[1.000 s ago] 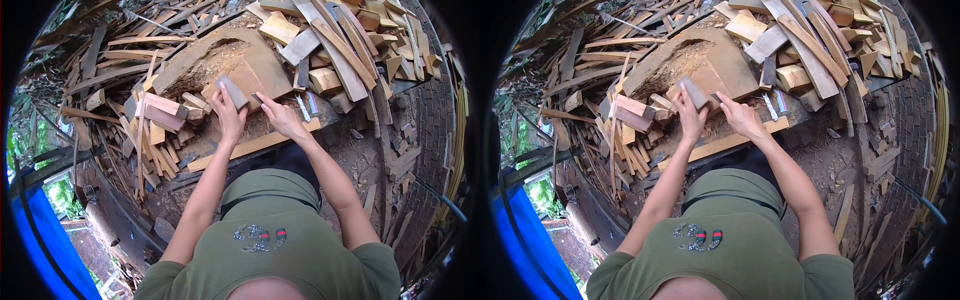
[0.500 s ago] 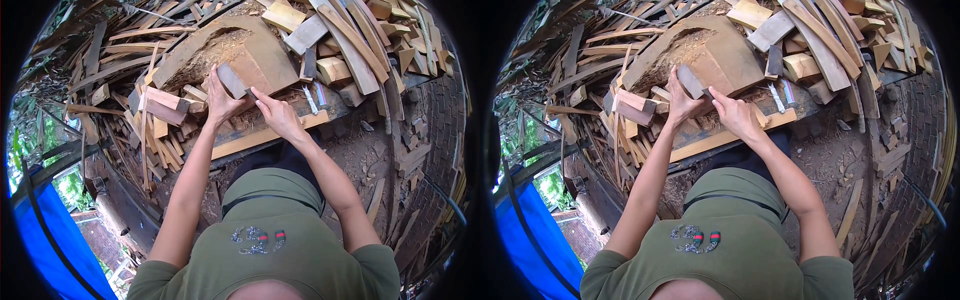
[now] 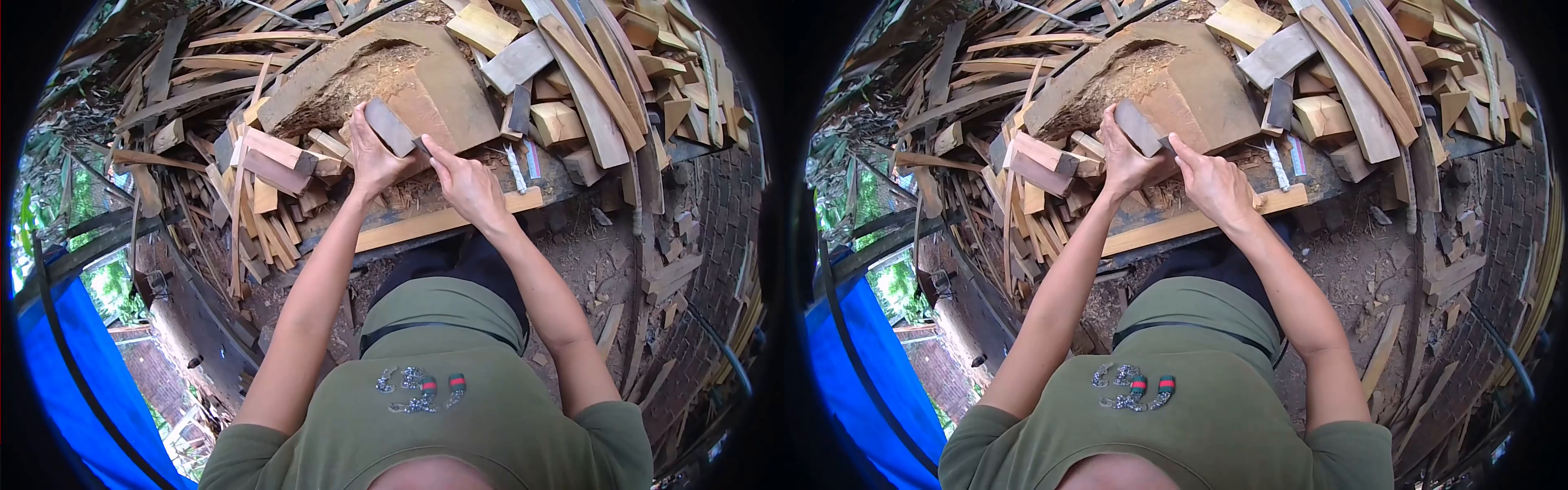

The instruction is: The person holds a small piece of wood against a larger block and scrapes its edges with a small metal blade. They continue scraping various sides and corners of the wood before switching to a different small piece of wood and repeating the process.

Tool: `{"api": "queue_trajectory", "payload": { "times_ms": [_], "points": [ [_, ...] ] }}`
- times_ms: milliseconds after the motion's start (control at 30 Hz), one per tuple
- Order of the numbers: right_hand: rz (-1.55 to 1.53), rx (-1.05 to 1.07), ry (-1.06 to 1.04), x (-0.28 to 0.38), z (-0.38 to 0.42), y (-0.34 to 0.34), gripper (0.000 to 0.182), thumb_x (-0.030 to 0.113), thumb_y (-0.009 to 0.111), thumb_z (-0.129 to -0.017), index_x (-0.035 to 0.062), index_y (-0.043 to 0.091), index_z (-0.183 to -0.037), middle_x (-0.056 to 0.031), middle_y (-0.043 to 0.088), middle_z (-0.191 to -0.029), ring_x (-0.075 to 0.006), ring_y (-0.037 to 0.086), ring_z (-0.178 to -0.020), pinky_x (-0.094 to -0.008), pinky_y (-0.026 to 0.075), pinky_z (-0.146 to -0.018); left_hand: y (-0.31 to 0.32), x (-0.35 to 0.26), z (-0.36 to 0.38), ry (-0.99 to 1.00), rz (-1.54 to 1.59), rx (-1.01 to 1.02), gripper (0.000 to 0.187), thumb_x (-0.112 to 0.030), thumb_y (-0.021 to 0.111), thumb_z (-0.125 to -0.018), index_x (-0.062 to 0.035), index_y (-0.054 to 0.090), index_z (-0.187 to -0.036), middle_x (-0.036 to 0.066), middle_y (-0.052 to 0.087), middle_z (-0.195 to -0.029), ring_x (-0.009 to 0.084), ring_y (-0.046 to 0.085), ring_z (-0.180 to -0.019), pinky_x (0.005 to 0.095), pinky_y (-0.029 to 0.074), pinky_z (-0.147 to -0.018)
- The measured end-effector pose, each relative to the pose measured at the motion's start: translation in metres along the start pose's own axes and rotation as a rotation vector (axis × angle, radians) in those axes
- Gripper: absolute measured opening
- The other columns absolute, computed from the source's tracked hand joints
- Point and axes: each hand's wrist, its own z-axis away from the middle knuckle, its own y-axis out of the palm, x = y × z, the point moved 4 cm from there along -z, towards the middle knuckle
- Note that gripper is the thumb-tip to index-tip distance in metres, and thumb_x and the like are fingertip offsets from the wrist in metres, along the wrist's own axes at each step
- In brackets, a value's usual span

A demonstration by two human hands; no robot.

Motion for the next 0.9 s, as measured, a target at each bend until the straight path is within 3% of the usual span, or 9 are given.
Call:
{"api": "queue_trajectory", "payload": {
  "times_ms": [233, 367, 433, 567, 667, 767, 900],
  "points": [
    [0.143, -0.071, -0.031, 0.008, -0.009, 0.010, 0.043, 0.025, 0.054, -0.097, 0.0303, 0.051, -0.140, -0.0212, 0.067, -0.077, -0.0404, 0.066, -0.072, -0.0519, 0.052, -0.063, 0.002, -0.002, 0.001, 0.010, 0.002, -0.049, 0.122, -0.028, 0.090, -0.051, -0.0008, 0.016, -0.145, 0.023, 0.038, -0.131, 0.0415, 0.042, -0.124, 0.0477, 0.035, -0.107],
    [0.139, -0.118, -0.088, 0.020, -0.023, 0.016, 0.044, 0.025, 0.055, -0.096, 0.0286, 0.051, -0.140, -0.0208, 0.067, -0.080, -0.0400, 0.066, -0.070, -0.0510, 0.053, -0.062, 0.005, 0.004, 0.002, 0.025, 0.001, -0.083, 0.123, -0.033, 0.089, -0.052, -0.0001, 0.016, -0.145, 0.024, 0.038, -0.132, 0.0422, 0.042, -0.124, 0.0480, 0.035, -0.107],
    [0.259, 0.001, -0.061, 0.019, -0.003, 0.002, 0.045, 0.026, 0.056, -0.096, 0.0272, 0.051, -0.141, -0.0210, 0.067, -0.081, -0.0399, 0.066, -0.070, -0.0515, 0.052, -0.061, 0.002, 0.001, 0.002, 0.016, 0.001, -0.070, 0.123, -0.033, 0.090, -0.052, -0.0004, 0.016, -0.145, 0.024, 0.038, -0.132, 0.0421, 0.042, -0.124, 0.0482, 0.035, -0.107],
    [0.247, 0.005, -0.048, 0.004, -0.004, 0.012, 0.044, 0.026, 0.055, -0.097, 0.0278, 0.051, -0.141, -0.0201, 0.066, -0.076, -0.0397, 0.066, -0.068, -0.0517, 0.052, -0.060, 0.001, -0.003, 0.000, -0.028, 0.050, -0.035, 0.120, -0.031, 0.091, -0.053, -0.0019, 0.018, -0.144, 0.024, 0.037, -0.131, 0.0399, 0.040, -0.124, 0.0476, 0.034, -0.107],
    [0.145, -0.169, -0.154, 0.009, -0.021, 0.017, 0.045, 0.026, 0.055, -0.097, 0.0306, 0.050, -0.141, -0.0195, 0.065, -0.073, -0.0403, 0.065, -0.065, -0.0524, 0.052, -0.058, 0.001, -0.001, 0.003, -0.065, 0.037, -0.031, 0.123, -0.033, 0.090, -0.052, -0.0024, 0.017, -0.146, 0.023, 0.038, -0.135, 0.0411, 0.041, -0.127, 0.0485, 0.034, -0.109],
    [0.267, -0.015, -0.090, 0.018, -0.002, 0.004, 0.044, 0.028, 0.054, -0.097, 0.0279, 0.050, -0.141, -0.0223, 0.065, -0.075, -0.0429, 0.065, -0.066, -0.0537, 0.051, -0.058, 0.007, 0.007, 0.002, -0.022, 0.017, -0.056, 0.125, -0.032, 0.090, -0.052, -0.0029, 0.015, -0.147, 0.023, 0.037, -0.136, 0.0414, 0.040, -0.128, 0.0484, 0.034, -0.109],
    [0.256, -0.052, -0.077, 0.018, -0.019, 0.006, 0.045, 0.029, 0.054, -0.097, 0.0292, 0.050, -0.141, -0.0223, 0.065, -0.073, -0.0426, 0.065, -0.065, -0.0542, 0.051, -0.057, 0.005, 0.003, 0.004, -0.042, 0.009, -0.032, 0.125, -0.033, 0.090, -0.051, -0.0032, 0.015, -0.147, 0.023, 0.037, -0.136, 0.0414, 0.040, -0.128, 0.0482, 0.033, -0.110]
  ]
}}
